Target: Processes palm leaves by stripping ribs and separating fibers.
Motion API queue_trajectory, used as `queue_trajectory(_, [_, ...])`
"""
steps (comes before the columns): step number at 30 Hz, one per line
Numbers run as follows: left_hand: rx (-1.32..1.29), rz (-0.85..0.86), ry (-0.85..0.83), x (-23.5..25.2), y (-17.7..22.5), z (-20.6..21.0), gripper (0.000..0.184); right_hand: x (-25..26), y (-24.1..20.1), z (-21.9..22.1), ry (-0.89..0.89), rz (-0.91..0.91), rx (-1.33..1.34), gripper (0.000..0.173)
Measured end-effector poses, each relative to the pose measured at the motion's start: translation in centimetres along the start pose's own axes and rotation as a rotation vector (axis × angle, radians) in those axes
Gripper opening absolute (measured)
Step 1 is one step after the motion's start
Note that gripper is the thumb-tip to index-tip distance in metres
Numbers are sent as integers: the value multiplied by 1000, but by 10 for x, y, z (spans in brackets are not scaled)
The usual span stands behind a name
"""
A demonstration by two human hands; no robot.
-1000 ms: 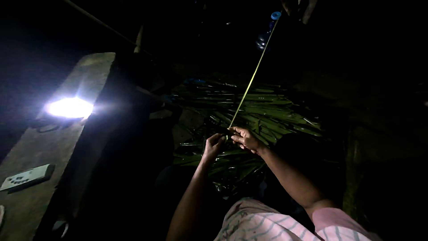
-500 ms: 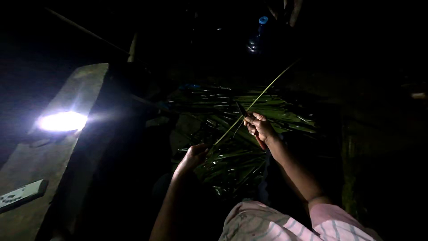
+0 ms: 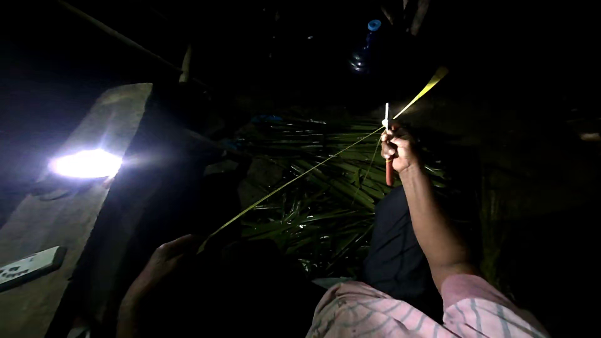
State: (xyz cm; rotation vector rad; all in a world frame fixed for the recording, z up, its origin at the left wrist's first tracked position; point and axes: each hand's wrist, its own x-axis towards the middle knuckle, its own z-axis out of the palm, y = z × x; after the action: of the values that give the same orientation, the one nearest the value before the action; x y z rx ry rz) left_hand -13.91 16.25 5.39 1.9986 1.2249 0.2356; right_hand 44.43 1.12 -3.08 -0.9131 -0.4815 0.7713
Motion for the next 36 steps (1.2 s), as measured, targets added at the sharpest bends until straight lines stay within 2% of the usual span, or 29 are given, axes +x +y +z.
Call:
queue_trajectory(3, [-48, 11, 137, -13, -36, -14, 23, 7, -6, -13, 119, -2, 0, 30])
queue_trajectory(6, [-105, 61, 229, -2, -17, 16, 26, -8, 6, -6, 152, 79, -92, 32])
queue_trajectory(8, [-71, 121, 255, 21, 7, 54, 25, -31, 23, 23, 34, 156, -241, 28])
queue_trajectory(11, [-27, 270, 293, 63, 42, 122, 25, -72, 55, 75, -261, 288, -405, 43])
queue_trajectory(13, [-22, 337, 318, 81, 70, 165, 26, -96, 71, 101, -446, 288, -460, 44])
queue_trajectory(16, [-8, 442, 377, 88, 100, 213, 25, -118, 81, 120, -524, 372, -431, 44])
queue_trajectory(19, [24, 522, 454, 91, 107, 237, 21, -123, 86, 122, -475, 413, -322, 43])
queue_trajectory(24, [162, 537, 480, 81, 109, 238, 22, -121, 82, 121, -339, 401, -290, 31])
queue_trajectory(28, [184, 561, 471, 76, 107, 227, 23, -117, 82, 121, -307, 355, -241, 29])
queue_trajectory(33, [273, 640, 581, 72, 94, 211, 23, -100, 73, 118, -194, 283, -224, 14])
queue_trajectory(36, [282, 657, 609, 65, 80, 195, 23, -83, 62, 107, -93, 274, -149, 16])
